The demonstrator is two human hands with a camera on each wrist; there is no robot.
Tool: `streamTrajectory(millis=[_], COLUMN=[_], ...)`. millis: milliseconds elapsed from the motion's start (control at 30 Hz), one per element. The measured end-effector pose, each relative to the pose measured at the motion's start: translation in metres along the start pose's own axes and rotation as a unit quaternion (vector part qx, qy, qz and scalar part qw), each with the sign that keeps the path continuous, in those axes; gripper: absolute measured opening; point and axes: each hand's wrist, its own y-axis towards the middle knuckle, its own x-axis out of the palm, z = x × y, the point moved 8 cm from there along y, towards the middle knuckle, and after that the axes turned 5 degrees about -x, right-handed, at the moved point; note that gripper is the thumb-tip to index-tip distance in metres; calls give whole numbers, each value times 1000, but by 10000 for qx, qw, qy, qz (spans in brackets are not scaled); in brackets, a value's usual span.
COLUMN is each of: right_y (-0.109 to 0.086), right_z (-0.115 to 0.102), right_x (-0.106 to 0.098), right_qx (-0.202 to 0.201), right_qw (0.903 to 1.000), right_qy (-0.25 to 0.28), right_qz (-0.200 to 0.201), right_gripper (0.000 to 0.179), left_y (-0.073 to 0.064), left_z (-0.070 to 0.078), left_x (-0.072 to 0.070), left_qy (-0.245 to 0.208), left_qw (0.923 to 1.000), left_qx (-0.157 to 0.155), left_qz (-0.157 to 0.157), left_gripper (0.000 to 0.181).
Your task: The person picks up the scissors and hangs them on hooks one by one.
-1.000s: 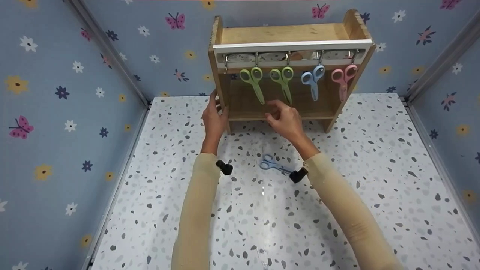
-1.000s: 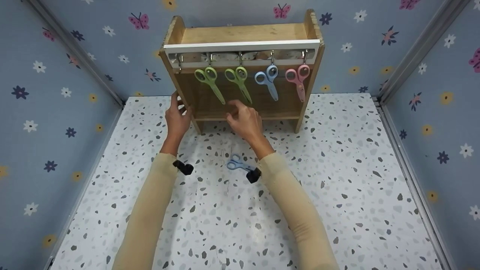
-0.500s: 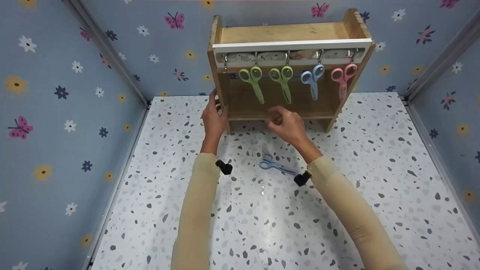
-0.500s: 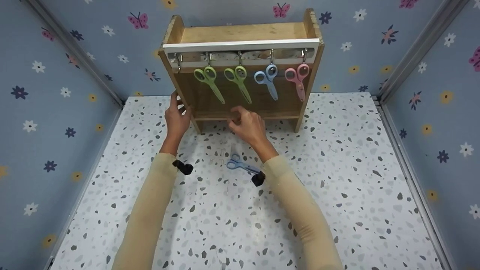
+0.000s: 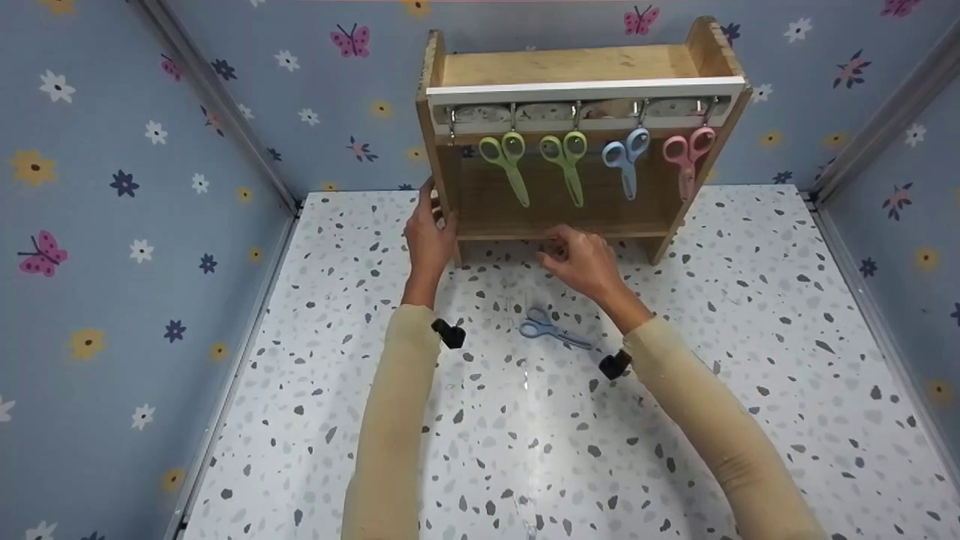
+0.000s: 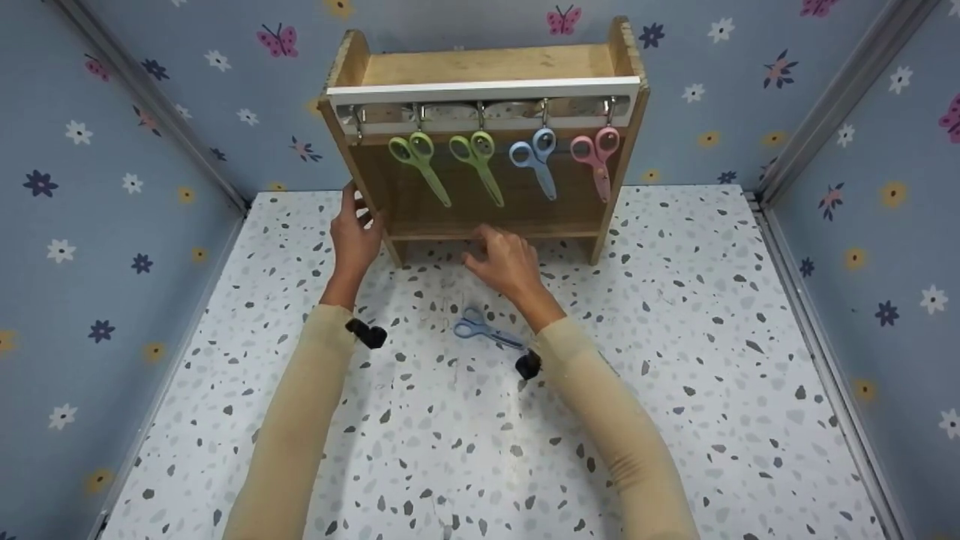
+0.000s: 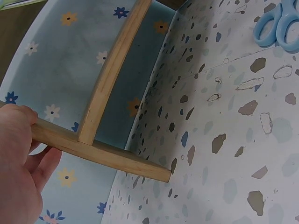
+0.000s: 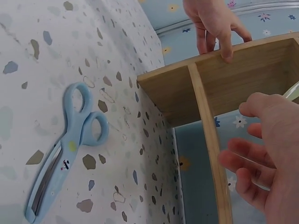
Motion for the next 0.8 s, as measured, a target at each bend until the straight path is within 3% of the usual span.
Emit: streamTrajectory(millis=[533,800], right_y=[-13,-22], right_z=[3,4], right_x=[0,5], right_qx=[-291,-434], right_qw=[9986,9939], right_qy=[-351,-822], right_qz=[-257,-586], right_gripper=[36,45], left_y=[0,0], left_z=[3,1], left_x=[-1,0], left_qy=[38,125], left_qw=[10000,9999], left_qx=[33,-32], left_qz=[31,64], left_gripper=[66,66])
